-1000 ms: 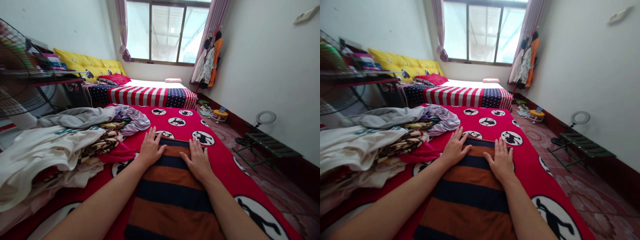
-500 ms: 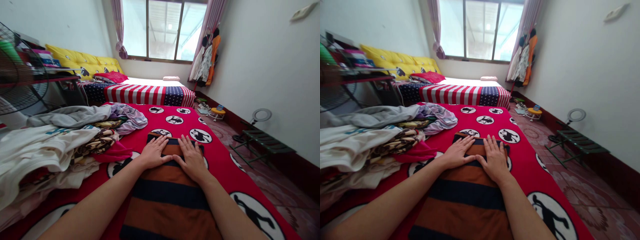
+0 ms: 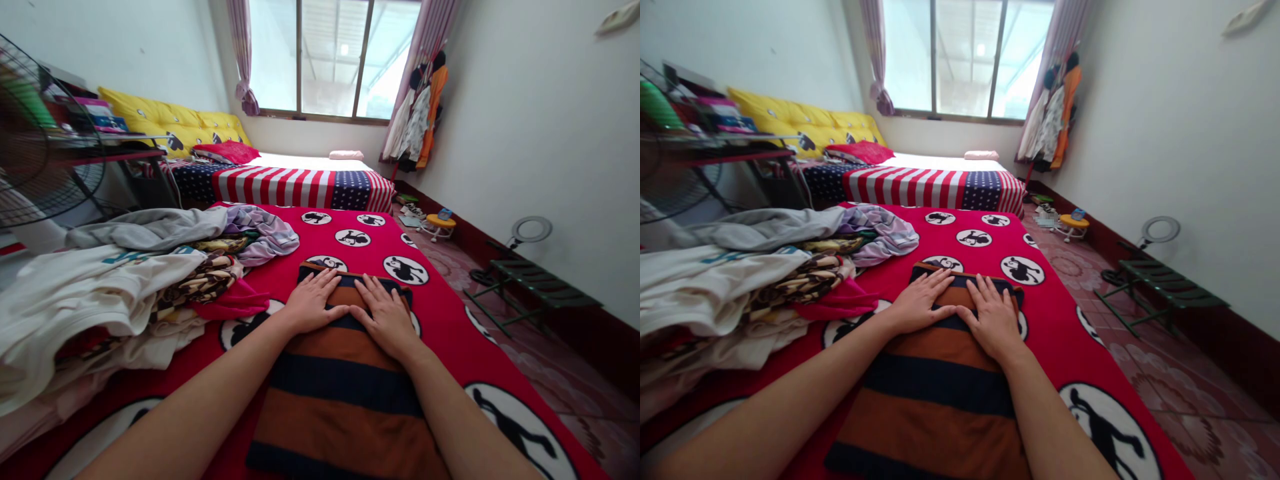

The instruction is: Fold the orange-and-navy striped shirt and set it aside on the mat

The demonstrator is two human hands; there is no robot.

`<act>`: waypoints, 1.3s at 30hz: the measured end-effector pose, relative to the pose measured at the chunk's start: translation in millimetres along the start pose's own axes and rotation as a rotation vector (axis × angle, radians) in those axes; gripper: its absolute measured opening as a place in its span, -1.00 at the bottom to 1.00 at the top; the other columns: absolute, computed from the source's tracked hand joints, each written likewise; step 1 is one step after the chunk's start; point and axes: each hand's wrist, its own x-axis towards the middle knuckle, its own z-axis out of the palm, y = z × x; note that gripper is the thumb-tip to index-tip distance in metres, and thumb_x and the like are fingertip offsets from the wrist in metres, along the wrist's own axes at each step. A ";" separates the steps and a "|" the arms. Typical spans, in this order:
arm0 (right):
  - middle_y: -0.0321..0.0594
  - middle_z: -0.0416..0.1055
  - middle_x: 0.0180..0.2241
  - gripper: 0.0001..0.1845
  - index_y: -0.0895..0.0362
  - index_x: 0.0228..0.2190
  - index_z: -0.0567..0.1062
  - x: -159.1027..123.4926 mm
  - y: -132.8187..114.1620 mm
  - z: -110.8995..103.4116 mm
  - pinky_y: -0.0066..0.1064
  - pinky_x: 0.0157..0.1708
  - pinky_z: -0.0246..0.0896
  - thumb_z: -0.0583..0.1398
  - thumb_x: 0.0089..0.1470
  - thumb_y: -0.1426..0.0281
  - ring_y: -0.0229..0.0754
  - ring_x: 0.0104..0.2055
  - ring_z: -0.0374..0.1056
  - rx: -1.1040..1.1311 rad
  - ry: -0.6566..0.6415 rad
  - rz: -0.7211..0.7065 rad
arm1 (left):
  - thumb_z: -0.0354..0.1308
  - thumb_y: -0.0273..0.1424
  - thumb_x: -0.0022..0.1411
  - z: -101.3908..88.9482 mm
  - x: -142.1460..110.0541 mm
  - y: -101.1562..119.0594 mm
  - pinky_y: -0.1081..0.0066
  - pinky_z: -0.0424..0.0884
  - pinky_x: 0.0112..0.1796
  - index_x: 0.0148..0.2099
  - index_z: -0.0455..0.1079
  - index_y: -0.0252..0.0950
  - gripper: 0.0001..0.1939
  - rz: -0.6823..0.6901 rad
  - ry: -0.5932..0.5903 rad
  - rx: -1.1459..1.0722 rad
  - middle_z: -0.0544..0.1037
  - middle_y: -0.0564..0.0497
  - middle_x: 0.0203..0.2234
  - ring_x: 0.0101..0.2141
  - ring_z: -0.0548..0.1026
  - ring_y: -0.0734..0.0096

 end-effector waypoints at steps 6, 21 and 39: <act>0.06 -0.19 0.33 -0.20 0.30 0.27 0.02 -0.4 1.8 -2.0 0.06 0.25 -0.24 -0.04 0.20 0.03 0.04 0.37 -0.29 0.053 0.174 0.169 | -0.05 0.02 0.26 -4.6 1.5 1.7 0.07 -0.03 0.23 0.30 0.12 -0.32 -0.30 -0.141 0.136 0.043 0.03 -0.18 0.31 0.29 -0.02 0.10; -0.05 -0.09 0.32 -0.26 0.19 0.28 0.01 1.4 11.2 0.7 -0.02 0.26 -0.21 -0.07 0.22 0.04 -0.07 0.36 -0.23 0.096 0.136 -0.007 | -0.21 -0.16 0.40 -17.6 -1.9 5.9 0.13 -0.05 0.24 0.29 0.14 -0.17 -0.51 0.130 0.096 -0.082 0.13 -0.01 0.28 0.28 0.05 0.29; -0.09 0.01 0.29 -0.42 0.14 0.21 0.20 -7.7 -8.2 -10.7 0.12 0.24 -0.24 0.01 0.22 0.17 -0.03 0.35 -0.19 0.186 -0.049 -0.116 | -0.17 0.00 0.33 -5.5 3.8 -6.9 -0.06 -0.12 0.21 0.32 0.06 -0.10 -0.40 0.044 -0.066 -0.018 0.02 0.02 0.32 0.31 -0.09 0.12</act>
